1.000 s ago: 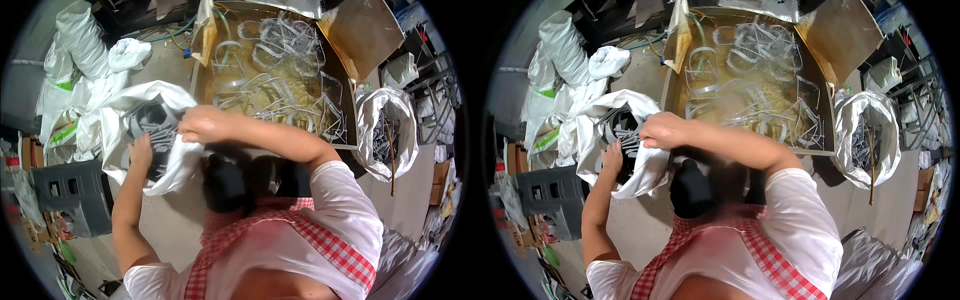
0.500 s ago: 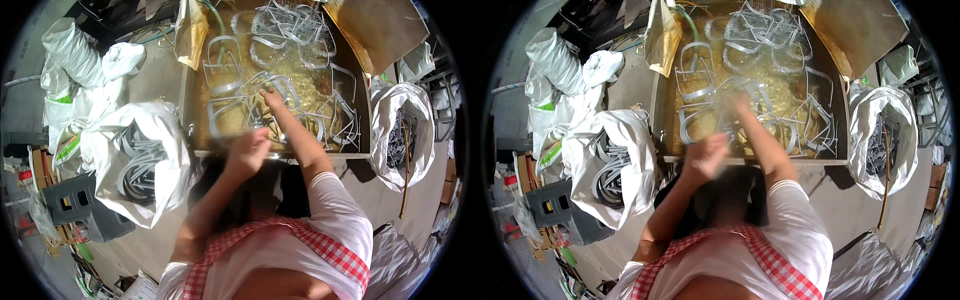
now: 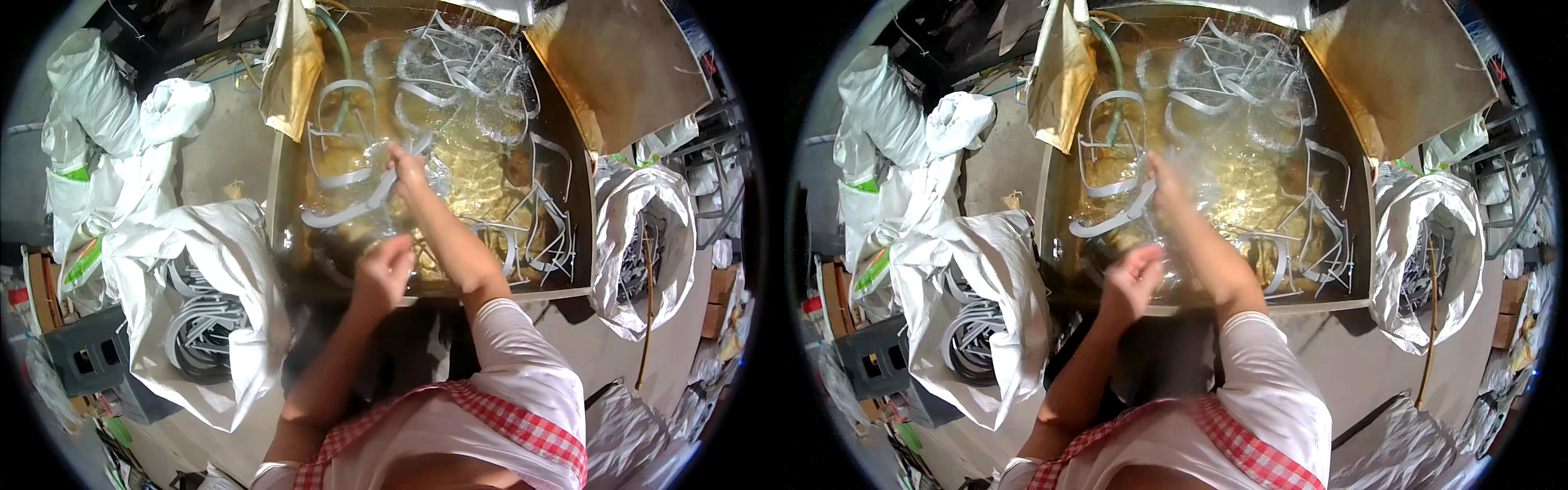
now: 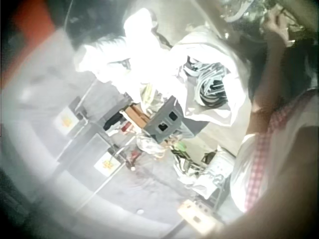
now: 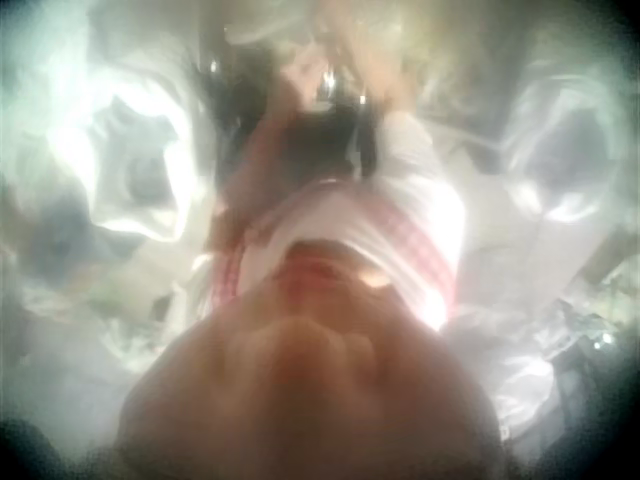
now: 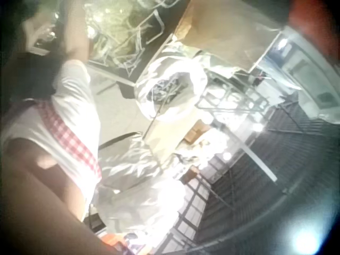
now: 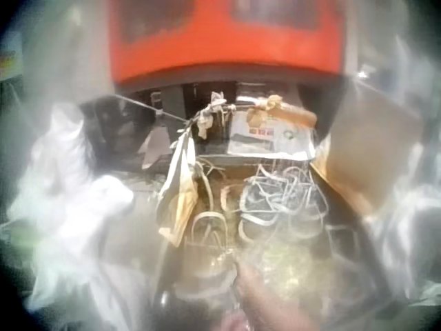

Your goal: The person rinses gray plastic components in a tank of water by hand, stacks the rinsed parts together, and then places the stack into a large white sack on the production floor.

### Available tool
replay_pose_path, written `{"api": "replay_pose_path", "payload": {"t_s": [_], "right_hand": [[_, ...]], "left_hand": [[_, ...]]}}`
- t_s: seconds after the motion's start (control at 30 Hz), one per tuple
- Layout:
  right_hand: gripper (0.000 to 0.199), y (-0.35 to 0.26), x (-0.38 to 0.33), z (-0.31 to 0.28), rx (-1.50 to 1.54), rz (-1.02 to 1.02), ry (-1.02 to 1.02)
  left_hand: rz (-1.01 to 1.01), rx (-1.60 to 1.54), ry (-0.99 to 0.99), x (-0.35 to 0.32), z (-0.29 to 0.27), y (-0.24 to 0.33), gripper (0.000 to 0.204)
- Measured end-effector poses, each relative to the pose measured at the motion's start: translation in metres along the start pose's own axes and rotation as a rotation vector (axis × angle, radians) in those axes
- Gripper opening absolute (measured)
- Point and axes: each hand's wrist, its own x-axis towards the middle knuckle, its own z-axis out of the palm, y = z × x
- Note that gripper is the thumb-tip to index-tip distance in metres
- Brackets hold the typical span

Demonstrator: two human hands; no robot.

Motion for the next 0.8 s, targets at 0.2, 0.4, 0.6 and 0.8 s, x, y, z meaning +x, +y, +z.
{"api": "replay_pose_path", "payload": {"t_s": [0.2, 0.4, 0.6, 0.8], "right_hand": [[0.034, -0.1, -0.104, 0.02, -0.974, -0.114, -0.494], [0.023, -0.153, -0.146, 0.046, -1.797, -0.106, -0.971], [0.025, -0.154, -0.162, 0.074, -2.214, -0.585, -1.13], [0.03, -0.126, -0.157, 0.012, -1.657, -1.326, -0.429]], "left_hand": [[0.248, 0.353, 0.323, 0.025, -0.036, 0.006, 0.067], [0.312, 0.516, 0.46, 0.025, -0.045, 0.029, 0.093], [-0.037, 0.305, -0.265, 0.025, -0.053, 0.002, 0.062], [-0.034, -0.431, -0.278, 0.016, -0.027, 0.015, 0.042]]}}
